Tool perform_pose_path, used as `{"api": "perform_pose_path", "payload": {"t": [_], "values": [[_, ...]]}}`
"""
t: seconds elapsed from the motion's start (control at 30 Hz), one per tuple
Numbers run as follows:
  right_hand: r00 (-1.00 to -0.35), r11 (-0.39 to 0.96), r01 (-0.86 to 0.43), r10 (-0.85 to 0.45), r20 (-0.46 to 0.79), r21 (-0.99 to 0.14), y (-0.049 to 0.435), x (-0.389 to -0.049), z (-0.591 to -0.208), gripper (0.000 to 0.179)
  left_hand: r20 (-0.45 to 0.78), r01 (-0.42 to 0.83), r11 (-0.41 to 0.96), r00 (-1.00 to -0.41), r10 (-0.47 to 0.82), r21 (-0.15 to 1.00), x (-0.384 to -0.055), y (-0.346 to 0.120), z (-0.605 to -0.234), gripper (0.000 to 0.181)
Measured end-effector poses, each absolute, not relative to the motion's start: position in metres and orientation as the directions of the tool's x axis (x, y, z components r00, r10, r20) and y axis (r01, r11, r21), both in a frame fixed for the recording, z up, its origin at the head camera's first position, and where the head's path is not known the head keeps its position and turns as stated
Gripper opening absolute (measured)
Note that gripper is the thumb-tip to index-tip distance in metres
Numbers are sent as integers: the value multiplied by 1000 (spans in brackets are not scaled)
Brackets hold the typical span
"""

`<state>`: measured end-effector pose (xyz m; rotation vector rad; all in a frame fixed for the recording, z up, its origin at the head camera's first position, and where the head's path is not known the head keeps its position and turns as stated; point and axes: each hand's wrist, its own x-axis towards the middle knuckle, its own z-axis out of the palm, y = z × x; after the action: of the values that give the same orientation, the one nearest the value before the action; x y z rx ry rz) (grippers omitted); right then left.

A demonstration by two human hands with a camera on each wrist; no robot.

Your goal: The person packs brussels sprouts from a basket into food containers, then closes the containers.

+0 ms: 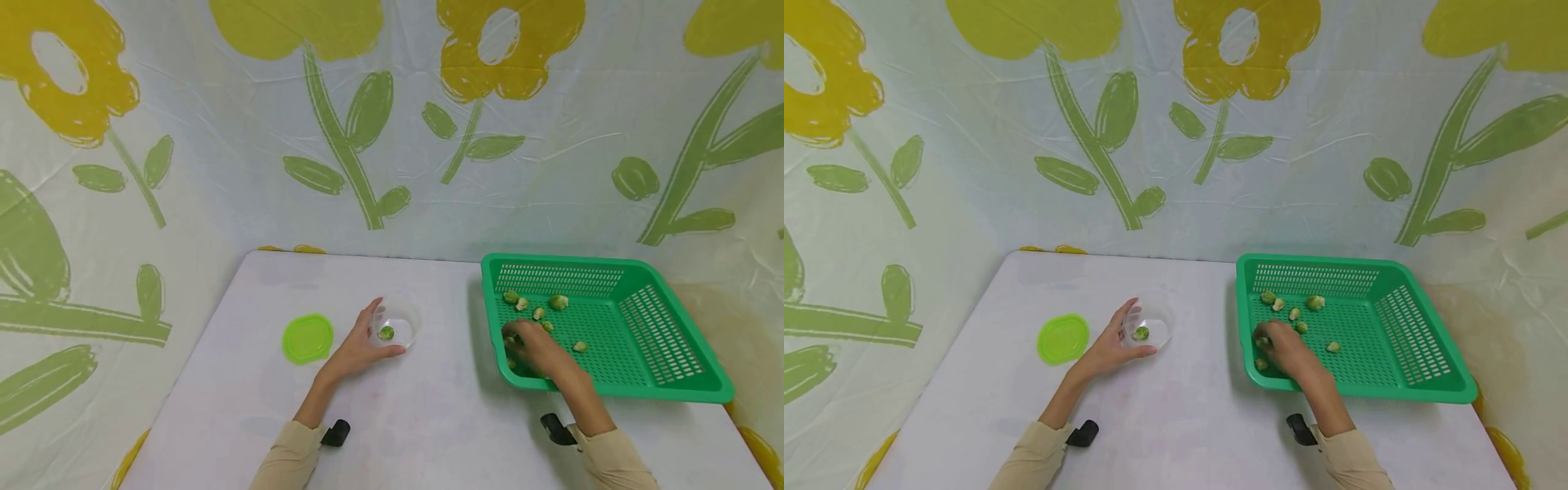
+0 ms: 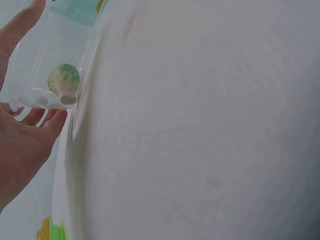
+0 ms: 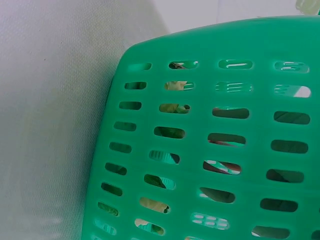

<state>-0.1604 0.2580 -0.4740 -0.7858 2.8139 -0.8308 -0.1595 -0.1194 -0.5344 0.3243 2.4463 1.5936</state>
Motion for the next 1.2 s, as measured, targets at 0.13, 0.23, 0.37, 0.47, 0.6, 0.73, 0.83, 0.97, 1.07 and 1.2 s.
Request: {"api": "perform_pose_path", "payload": {"t": [0.13, 0.23, 0.37, 0.47, 0.6, 0.73, 0.83, 0.97, 1.07, 1.2], "values": [[-862, 722, -451, -505, 45, -525, 257, -160, -474, 9, -57, 66, 400, -956, 288, 914, -160, -119, -535, 116], [-865, 728, -446, -500, 41, -520, 256, -160, -473, 9, -57, 65, 397, -956, 289, 916, -160, -119, -534, 116], [-863, 729, -447, -505, 33, -518, 256, -161, -472, 10, -57, 64, 392, -955, 291, 918, -160, -119, -534, 115], [-857, 725, -453, -515, 30, -519, 257, -161, -471, 11, -59, 61, 394, -956, 287, 917, -161, -119, -534, 115], [-859, 729, -458, -510, 44, -509, 256, -161, -472, 12, -65, 56, 396, -956, 285, 916, -160, -119, -534, 114], [-864, 728, -478, -491, 112, -491, 256, -162, -472, 13, -66, 54, 390, -956, 287, 919, -159, -120, -533, 114], [-866, 729, -487, -474, 159, -481, 255, -162, -470, 15, -62, 56, 386, -956, 287, 921, -159, -120, -532, 114], [-871, 731, -488, -446, 207, -476, 255, -159, -466, 19, -59, 59, 385, -956, 287, 921, -160, -120, -534, 113], [-875, 735, -484, -415, 248, -474, 256, -157, -463, 22, -60, 57, 382, -956, 287, 922, -160, -119, -534, 113], [-867, 741, -493, -374, 329, -455, 255, -156, -457, 24, -57, 58, 378, -956, 288, 924, -160, -120, -534, 113]]}}
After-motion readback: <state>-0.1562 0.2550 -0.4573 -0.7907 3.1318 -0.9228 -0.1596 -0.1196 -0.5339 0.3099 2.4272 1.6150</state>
